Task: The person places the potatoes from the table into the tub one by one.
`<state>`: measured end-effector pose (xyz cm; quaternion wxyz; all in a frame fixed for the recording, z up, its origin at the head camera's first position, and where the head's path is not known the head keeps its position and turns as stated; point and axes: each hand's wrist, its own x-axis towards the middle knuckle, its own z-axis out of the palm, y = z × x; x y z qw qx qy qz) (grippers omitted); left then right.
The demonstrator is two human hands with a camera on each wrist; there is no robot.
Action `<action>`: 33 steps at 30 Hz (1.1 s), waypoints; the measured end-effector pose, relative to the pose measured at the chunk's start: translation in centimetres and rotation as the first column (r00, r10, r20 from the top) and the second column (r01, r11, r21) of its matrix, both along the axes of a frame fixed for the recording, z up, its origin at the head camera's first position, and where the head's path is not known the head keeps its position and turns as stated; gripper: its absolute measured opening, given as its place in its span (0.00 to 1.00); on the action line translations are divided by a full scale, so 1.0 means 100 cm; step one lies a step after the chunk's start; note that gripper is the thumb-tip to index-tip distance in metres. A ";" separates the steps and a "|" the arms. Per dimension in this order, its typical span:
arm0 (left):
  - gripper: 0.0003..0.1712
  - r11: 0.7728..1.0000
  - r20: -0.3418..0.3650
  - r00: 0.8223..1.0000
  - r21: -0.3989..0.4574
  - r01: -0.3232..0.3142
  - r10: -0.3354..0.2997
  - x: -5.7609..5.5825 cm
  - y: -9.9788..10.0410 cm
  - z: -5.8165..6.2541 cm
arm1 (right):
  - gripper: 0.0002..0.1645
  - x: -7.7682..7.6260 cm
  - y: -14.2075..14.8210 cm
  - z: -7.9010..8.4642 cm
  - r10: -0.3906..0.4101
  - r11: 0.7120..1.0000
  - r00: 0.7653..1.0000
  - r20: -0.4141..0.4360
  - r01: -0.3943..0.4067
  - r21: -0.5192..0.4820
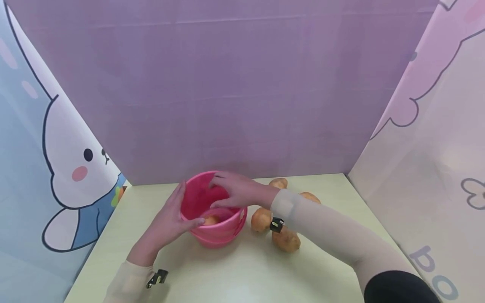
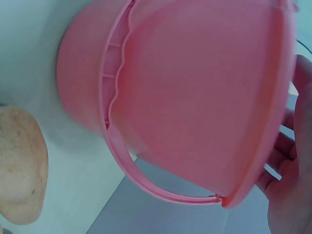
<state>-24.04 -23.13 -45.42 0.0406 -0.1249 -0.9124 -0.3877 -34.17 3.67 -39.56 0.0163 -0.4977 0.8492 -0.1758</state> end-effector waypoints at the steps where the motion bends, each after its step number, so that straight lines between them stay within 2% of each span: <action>1: 0.82 1.000 0.000 1.000 -0.001 0.000 0.000 0.000 0.000 0.000 | 0.32 0.001 0.002 0.002 -0.002 1.000 1.000 0.004 0.002 -0.016; 7: 0.82 1.000 0.008 1.000 0.006 -0.007 0.007 0.002 -0.001 0.000 | 0.29 0.004 0.026 0.007 -0.029 0.992 0.999 0.028 0.033 -0.126; 13: 0.82 1.000 0.008 1.000 0.022 -0.014 0.014 0.002 -0.001 0.001 | 0.25 0.008 0.055 0.004 -0.024 0.963 0.995 0.093 0.048 -0.267; 19: 0.81 0.999 0.003 1.000 0.039 -0.009 0.009 0.002 0.001 0.001 | 0.24 0.017 0.088 -0.001 -0.056 0.947 0.990 0.129 0.094 -0.308; 28: 0.82 1.000 0.004 1.000 0.023 -0.018 0.018 0.001 0.000 0.000 | 0.22 0.020 0.138 -0.024 -0.191 0.908 0.965 0.181 0.243 -0.341; 33: 0.82 0.999 0.019 1.000 0.035 -0.023 0.022 0.001 0.001 0.000 | 0.19 0.017 0.163 -0.039 -0.219 0.880 0.968 0.124 0.251 -0.403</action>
